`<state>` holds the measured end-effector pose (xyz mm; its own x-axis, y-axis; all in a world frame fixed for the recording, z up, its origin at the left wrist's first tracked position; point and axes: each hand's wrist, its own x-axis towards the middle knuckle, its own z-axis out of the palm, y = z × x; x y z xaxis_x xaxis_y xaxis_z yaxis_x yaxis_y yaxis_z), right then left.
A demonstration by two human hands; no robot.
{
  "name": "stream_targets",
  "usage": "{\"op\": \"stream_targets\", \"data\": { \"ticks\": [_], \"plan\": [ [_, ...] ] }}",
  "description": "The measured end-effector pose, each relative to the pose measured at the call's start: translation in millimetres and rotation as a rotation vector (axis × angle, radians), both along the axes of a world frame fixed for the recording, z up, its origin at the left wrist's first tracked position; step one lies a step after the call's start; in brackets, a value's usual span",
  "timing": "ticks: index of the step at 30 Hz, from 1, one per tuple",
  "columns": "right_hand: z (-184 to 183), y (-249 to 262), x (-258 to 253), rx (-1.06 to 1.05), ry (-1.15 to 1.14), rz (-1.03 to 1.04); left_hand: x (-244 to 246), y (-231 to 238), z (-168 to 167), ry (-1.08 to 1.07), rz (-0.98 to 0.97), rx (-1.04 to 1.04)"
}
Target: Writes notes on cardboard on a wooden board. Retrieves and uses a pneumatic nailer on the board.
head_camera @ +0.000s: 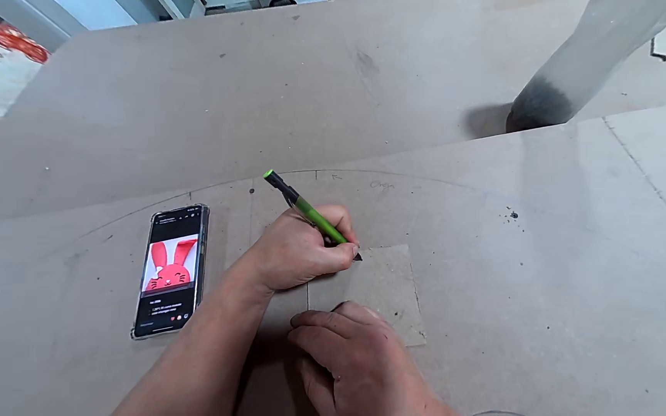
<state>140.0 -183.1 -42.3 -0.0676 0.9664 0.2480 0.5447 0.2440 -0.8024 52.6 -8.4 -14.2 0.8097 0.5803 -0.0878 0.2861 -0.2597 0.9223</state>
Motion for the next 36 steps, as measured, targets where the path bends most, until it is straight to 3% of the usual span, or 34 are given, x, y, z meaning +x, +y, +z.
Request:
{"op": "stream_targets", "data": {
  "ticks": [7, 15, 19, 23, 29, 36],
  "plan": [
    [-2.2, 0.0, -0.7, 0.011, 0.008, 0.000, 4.7, -6.8, 1.0, 0.007, 0.082, 0.009],
    [-2.8, -0.3, -1.0, 0.021, 0.008, -0.004, 3.9, -5.0, 2.8, 0.030, 0.038, -0.006],
    [-2.9, -1.5, 2.2, 0.010, 0.004, -0.006, -15.1, 13.6, -2.5, -0.144, -0.039, -0.183],
    [-3.3, -1.5, 2.4, 0.000, -0.033, 0.010, -42.2, 5.6, 7.9, -0.025, 0.067, -0.127],
    [-6.0, -0.4, 3.0, 0.042, -0.066, 0.001, -36.3, 17.0, 4.2, -0.050, -0.126, -0.019],
    [-3.9, -0.5, 3.8, 0.078, -0.120, -0.113, -38.7, 20.1, 5.0, -0.073, -0.158, -0.074]
  ]
}}
